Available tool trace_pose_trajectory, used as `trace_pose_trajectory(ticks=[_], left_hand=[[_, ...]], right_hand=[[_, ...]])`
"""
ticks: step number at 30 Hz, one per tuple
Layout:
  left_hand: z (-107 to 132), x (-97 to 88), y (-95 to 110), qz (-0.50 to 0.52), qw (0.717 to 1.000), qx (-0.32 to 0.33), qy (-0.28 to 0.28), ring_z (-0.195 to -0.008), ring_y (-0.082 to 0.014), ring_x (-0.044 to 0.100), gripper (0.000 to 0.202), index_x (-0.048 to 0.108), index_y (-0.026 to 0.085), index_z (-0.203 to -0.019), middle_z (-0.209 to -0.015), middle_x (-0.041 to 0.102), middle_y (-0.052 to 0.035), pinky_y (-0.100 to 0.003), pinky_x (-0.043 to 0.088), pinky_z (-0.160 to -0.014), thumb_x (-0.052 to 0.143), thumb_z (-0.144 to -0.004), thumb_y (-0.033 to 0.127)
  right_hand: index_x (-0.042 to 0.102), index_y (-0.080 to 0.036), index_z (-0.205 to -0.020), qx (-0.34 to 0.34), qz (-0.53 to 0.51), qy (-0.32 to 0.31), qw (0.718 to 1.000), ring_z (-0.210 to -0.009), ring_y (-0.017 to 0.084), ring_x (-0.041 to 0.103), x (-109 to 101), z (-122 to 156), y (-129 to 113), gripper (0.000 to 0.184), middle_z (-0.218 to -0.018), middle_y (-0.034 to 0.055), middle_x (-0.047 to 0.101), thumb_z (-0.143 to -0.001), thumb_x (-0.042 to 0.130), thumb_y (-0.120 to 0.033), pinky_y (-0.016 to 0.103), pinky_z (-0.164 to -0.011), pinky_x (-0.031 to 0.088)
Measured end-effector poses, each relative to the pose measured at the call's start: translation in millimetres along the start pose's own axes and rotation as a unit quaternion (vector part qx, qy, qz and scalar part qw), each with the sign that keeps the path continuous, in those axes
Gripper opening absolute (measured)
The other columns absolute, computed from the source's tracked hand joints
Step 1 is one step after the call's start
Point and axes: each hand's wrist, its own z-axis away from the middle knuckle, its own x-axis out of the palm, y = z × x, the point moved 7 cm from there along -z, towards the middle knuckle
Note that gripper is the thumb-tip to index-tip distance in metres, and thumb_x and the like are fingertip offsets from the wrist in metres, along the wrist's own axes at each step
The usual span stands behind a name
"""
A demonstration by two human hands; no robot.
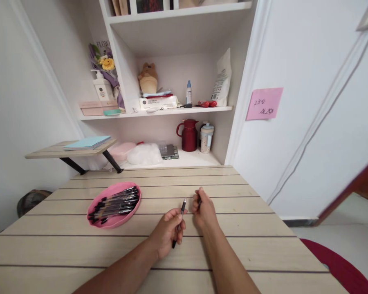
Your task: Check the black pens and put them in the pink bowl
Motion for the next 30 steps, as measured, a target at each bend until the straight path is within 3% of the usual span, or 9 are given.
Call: trace_pose_trajectory(ticks=[2,6,11,15,19,26,30], left_hand=[[-1,-2.7,3,0.011,1.0,0.008,0.012,-0.042,-0.0044,0.045,0.039,0.047,0.018,-0.093,-0.061,0.051,0.0048,-0.015,0.03,-0.037,0.063,-0.064,0.041],[0,-6.6,6,0.008,1.0,0.011,0.023,-0.043,-0.0037,0.045,0.034,0.046,0.018,-0.086,-0.063,0.05,0.0051,-0.014,0.026,-0.036,0.064,-0.064,0.037],[2,-7.0,5,0.001,0.999,0.017,0.046,-0.038,-0.0023,0.041,0.033,0.045,0.019,-0.085,-0.062,0.05,0.0062,-0.015,0.021,-0.034,0.064,-0.062,0.034],[2,-8.7,5,-0.002,0.997,0.037,0.071,-0.036,-0.0016,0.038,0.034,0.046,0.019,-0.085,-0.061,0.05,0.0067,-0.015,0.02,-0.033,0.064,-0.061,0.034],[-1,-10.5,3,0.006,0.998,0.034,0.06,-0.035,-0.0013,0.037,0.032,0.045,0.019,-0.083,-0.061,0.05,0.0066,-0.015,0.018,-0.032,0.063,-0.062,0.036],[-2,-12.0,1,0.017,0.999,0.025,0.044,-0.033,-0.0012,0.036,0.029,0.044,0.019,-0.083,-0.061,0.05,0.0063,-0.015,0.018,-0.032,0.06,-0.067,0.036],[-2,-11.7,1,0.02,0.999,0.023,0.043,-0.033,-0.0012,0.036,0.031,0.044,0.019,-0.084,-0.06,0.05,0.0063,-0.014,0.018,-0.032,0.061,-0.066,0.038]], right_hand=[[0.052,-0.018,-0.073,0.024,0.068,-0.027,0.997,-0.033,0.003,0.03,11,7,8,0.028,-0.047,-0.0082,0.043,-0.069,0.059,-0.045,0.016,-0.03,0.021],[0.052,-0.016,-0.065,0.027,0.195,-0.073,0.978,-0.033,0.003,0.031,28,18,15,0.038,-0.045,-0.0059,0.046,-0.067,0.058,-0.053,0.018,-0.033,0.019],[0.048,-0.018,-0.058,0.008,0.275,-0.049,0.96,-0.033,0.004,0.028,24,15,16,0.037,-0.034,-0.0086,0.038,-0.058,0.068,-0.048,0.019,-0.035,0.018],[0.049,-0.017,-0.055,0.007,0.306,-0.024,0.952,-0.033,0.004,0.025,19,13,17,0.037,-0.034,-0.0086,0.036,-0.058,0.067,-0.05,0.02,-0.035,0.016],[0.053,-0.016,-0.055,-0.002,0.316,-0.024,0.948,-0.034,0.005,0.026,19,13,14,0.037,-0.034,-0.0078,0.037,-0.057,0.068,-0.05,0.022,-0.036,0.019],[0.058,-0.015,-0.069,0.043,0.247,-0.051,0.967,-0.034,0.004,0.033,23,18,18,0.039,-0.045,-0.0039,0.049,-0.064,0.061,-0.053,0.019,-0.034,0.019],[0.054,-0.015,-0.062,0.05,0.264,-0.05,0.962,-0.032,0.004,0.03,23,19,18,0.033,-0.037,-0.0068,0.041,-0.057,0.07,-0.043,0.018,-0.033,0.018]])
